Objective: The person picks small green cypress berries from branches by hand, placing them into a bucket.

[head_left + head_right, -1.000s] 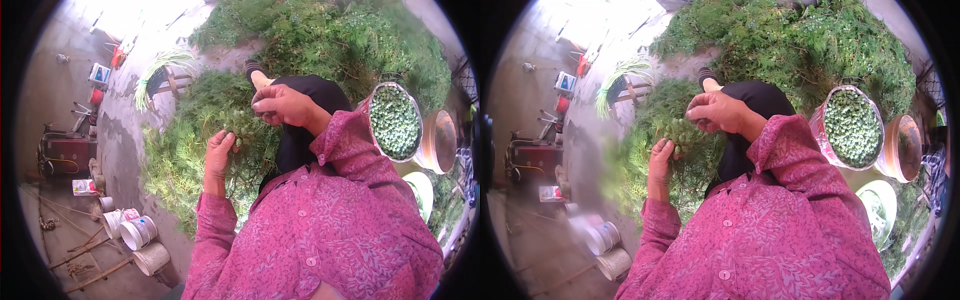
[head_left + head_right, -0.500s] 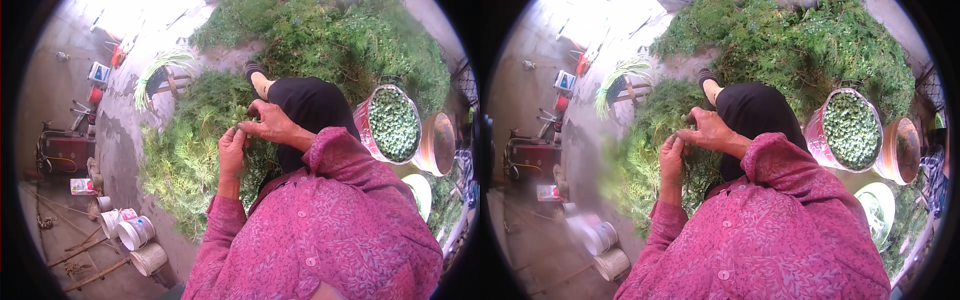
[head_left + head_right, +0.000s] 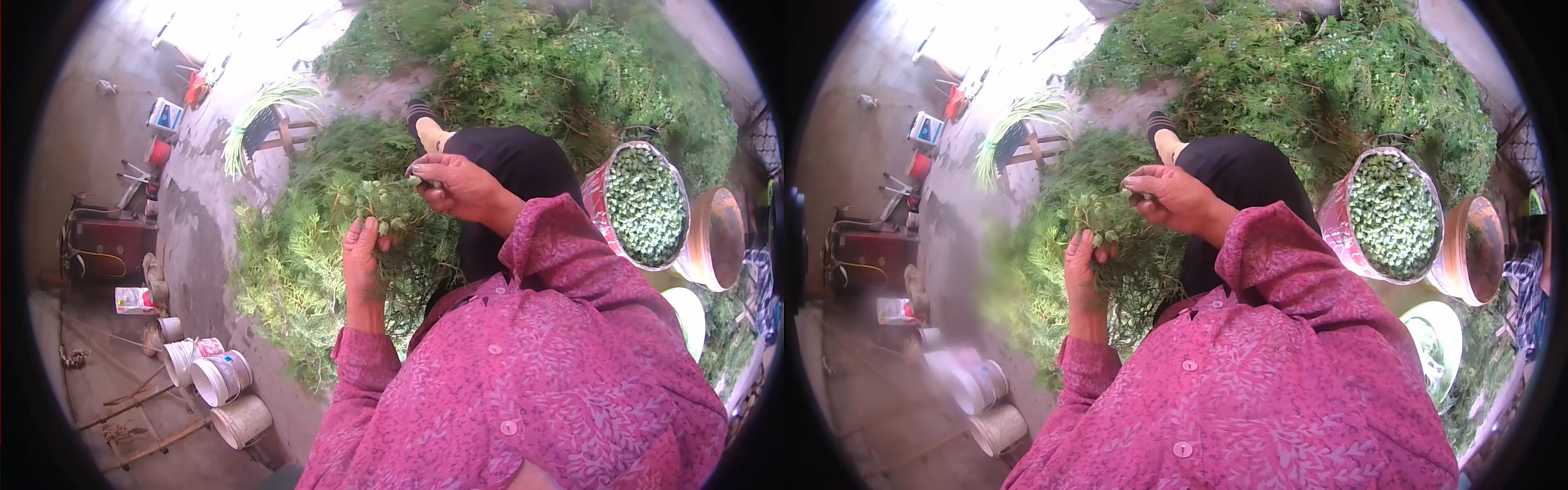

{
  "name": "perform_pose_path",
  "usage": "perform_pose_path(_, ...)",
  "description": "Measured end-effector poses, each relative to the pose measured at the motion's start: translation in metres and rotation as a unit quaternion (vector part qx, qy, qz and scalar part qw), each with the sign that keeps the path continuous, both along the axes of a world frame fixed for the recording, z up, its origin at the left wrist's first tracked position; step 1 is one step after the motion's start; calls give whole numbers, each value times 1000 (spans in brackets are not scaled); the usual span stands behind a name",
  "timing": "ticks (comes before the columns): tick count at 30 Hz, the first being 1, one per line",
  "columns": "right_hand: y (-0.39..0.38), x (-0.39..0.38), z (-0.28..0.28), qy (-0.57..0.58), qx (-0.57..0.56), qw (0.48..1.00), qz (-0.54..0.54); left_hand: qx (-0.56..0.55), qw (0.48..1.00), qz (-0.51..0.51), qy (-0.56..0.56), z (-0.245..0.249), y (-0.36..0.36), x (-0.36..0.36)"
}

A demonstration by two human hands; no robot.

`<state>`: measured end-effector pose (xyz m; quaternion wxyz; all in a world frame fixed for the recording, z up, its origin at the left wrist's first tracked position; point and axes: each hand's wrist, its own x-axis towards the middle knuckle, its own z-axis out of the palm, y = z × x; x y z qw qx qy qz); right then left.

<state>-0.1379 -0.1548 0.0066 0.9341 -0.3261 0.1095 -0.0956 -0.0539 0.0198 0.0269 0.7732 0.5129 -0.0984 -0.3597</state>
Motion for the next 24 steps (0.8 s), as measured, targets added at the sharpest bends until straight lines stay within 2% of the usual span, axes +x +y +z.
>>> perform_pose_path(1, 2, -1, 2, -61, 108, 990, 70, -1, 1000, 2, -1, -2, 2, 2)
perform_pose_path(3, 10, -7, 12, -31, 147, 985, 82, -64, 997, -24, 21, -9, 3, 5)
perform_pose_path(5, 15, -10, 15, 0, 187, 978, 92, -56, 998, -28, 28, -6, 4, 2)
perform_pose_path(8, 18, -10, 8, 71, 98, 986, 114, -46, 998, -30, 37, -4, 4, -1)
perform_pose_path(9, 18, -8, 4, 71, 97, 986, 115, -46, 998, -27, 37, -3, 4, -1)
perform_pose_path(11, 18, -6, 0, 67, -1, 991, 117, -23, 999, -38, 17, 2, 2, -3)
perform_pose_path(15, 20, -8, 8, 56, -47, 993, 88, 23, 998, -56, -3, -1, -2, -7)
perform_pose_path(17, 18, -8, 7, 54, -121, 988, 76, 25, 998, -53, -4, -2, -3, -8)
perform_pose_path(20, 21, -7, 3, 72, -168, 979, 90, 43, 998, -42, -18, -5, -5, -6)
perform_pose_path(24, 19, -9, 5, 55, -159, 983, 69, 53, 997, -50, -33, 4, -11, -11)
